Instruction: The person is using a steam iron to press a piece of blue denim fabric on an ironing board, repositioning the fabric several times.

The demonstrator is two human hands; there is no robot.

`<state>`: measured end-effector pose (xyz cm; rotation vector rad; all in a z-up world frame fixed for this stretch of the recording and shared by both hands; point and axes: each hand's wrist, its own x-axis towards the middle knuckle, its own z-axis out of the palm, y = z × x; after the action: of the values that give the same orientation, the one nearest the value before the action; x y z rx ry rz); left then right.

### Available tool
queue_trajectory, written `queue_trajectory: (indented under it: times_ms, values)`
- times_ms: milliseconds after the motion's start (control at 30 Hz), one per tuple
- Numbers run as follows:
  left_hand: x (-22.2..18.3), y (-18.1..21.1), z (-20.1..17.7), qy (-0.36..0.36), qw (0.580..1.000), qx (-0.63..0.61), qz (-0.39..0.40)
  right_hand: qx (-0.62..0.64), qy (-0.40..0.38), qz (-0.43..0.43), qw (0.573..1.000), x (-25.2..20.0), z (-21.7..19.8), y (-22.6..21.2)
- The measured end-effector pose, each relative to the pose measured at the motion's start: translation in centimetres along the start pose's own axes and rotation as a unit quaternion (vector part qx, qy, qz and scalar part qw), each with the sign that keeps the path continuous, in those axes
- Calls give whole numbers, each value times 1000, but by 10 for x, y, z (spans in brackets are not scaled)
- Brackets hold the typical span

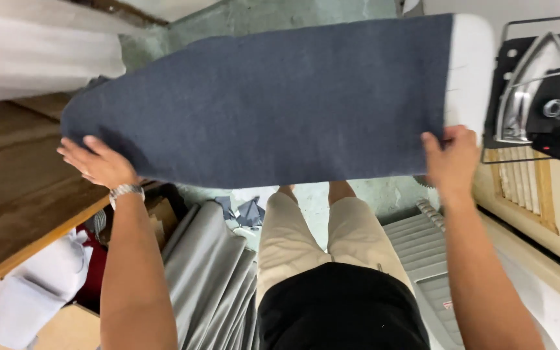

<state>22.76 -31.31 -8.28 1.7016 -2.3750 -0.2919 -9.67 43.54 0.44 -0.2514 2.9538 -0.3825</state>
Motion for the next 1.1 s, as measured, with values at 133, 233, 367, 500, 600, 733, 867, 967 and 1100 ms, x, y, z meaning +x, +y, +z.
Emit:
queue_trajectory:
  times_ms: [133, 233, 367, 500, 600, 733, 867, 967, 1100]
  values:
    - [12, -28, 2, 27, 920, -309, -241, 260, -142, 313, 902, -1, -46, -38]
    - [10, -41, -1, 65, 923, -332, -185, 306, -138, 302, 892, -24, -34, 2]
    - [-11, -63, -29, 77, 967, -226, -93, 319, -159, 310, 882, -81, -38, 28]
    - [-54, -116, -29, 89, 988, -125, 35, 311, -146, 331, 879, -133, -20, 56]
    - [-89, -124, -40, 4, 994, -99, -34, 328, -89, 367, 866, -158, 27, 108]
    - [-98, -117, -41, -58, 986, -150, -43, 56, 107, 10, 993, -126, 30, 64]
    - [-81, -119, -25, -56, 987, -135, -68, -23, 40, -115, 992, -35, 48, -58]
    - [-77, -83, -35, -24, 970, -222, -92, -73, 78, -122, 987, -9, 61, -70]
    - [-41, -11, -73, -7, 965, -129, 228, -86, 24, -106, 990, 1, 49, -61]
